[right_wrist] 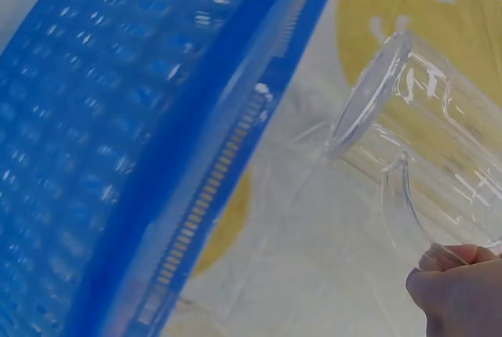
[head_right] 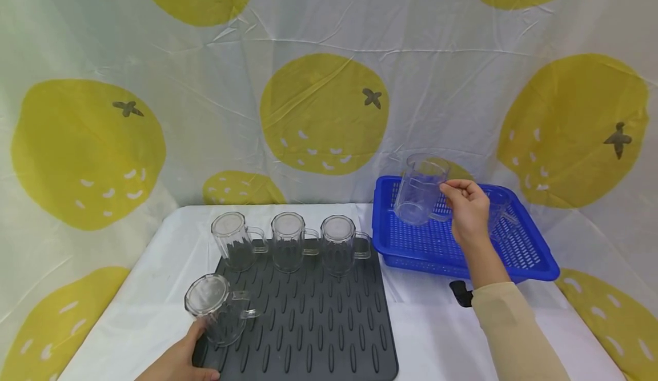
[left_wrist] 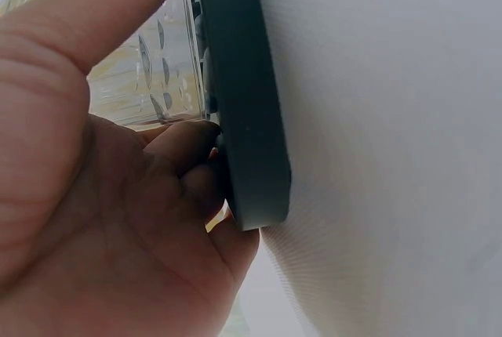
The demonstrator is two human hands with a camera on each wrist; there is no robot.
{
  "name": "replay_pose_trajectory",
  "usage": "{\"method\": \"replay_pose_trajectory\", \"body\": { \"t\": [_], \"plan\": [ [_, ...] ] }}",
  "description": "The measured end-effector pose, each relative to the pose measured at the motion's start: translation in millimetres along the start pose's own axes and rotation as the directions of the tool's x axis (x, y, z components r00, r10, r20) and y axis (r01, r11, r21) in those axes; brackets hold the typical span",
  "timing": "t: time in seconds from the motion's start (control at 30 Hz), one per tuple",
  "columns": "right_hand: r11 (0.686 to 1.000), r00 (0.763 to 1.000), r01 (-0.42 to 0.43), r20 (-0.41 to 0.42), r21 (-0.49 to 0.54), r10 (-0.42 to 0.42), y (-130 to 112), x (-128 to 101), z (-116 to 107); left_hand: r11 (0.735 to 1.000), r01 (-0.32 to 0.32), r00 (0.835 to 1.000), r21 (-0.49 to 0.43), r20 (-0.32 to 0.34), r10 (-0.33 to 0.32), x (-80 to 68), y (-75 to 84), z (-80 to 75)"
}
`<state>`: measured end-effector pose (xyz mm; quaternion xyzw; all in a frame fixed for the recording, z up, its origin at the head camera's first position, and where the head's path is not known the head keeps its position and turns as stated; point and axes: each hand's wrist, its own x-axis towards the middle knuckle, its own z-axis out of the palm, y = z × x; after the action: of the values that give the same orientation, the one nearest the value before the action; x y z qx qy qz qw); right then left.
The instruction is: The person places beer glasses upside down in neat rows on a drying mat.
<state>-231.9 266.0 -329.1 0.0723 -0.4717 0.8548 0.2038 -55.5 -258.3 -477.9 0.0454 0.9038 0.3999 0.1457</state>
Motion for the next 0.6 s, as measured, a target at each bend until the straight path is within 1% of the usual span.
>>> {"method": "replay_pose_trajectory", "body": {
  "t": [0.13, 0.27, 0.37, 0.43, 0.5, 0.6],
  "plan": [
    [1.0, 0.998, 0.005, 0.065, 0.016, -0.006, -3, -7, 13, 1.0, 0.001, 1.0, 0.002, -0.007, -0.001, -0.2, 0.4, 0.4],
    [0.999, 0.991, -0.03, 0.133, 0.017, 0.028, -7, -15, 25, 1.0, 0.007, 1.0, 0.01, -0.013, -0.007, -0.2, 0.4, 0.9],
    [0.998, 0.981, -0.068, 0.182, 0.007, 0.065, -10, -22, 34, 1.0, 0.005, 1.0, 0.015, -0.017, -0.005, 0.1, 0.3, 1.1],
    [0.997, 0.974, -0.079, 0.213, 0.005, 0.076, -11, -27, 39, 1.0, 0.0, 1.0, 0.02, -0.019, 0.0, 0.5, 0.1, 1.1],
    [0.996, 0.967, -0.084, 0.243, 0.009, 0.079, -12, -32, 45, 1.0, -0.01, 1.0, 0.019, -0.014, 0.01, 0.3, 0.1, 0.9],
    [0.997, 0.956, -0.081, 0.282, 0.008, 0.076, -12, -39, 52, 1.0, -0.004, 1.0, 0.022, -0.01, 0.004, 0.5, 0.4, 0.8]
  ]
}}
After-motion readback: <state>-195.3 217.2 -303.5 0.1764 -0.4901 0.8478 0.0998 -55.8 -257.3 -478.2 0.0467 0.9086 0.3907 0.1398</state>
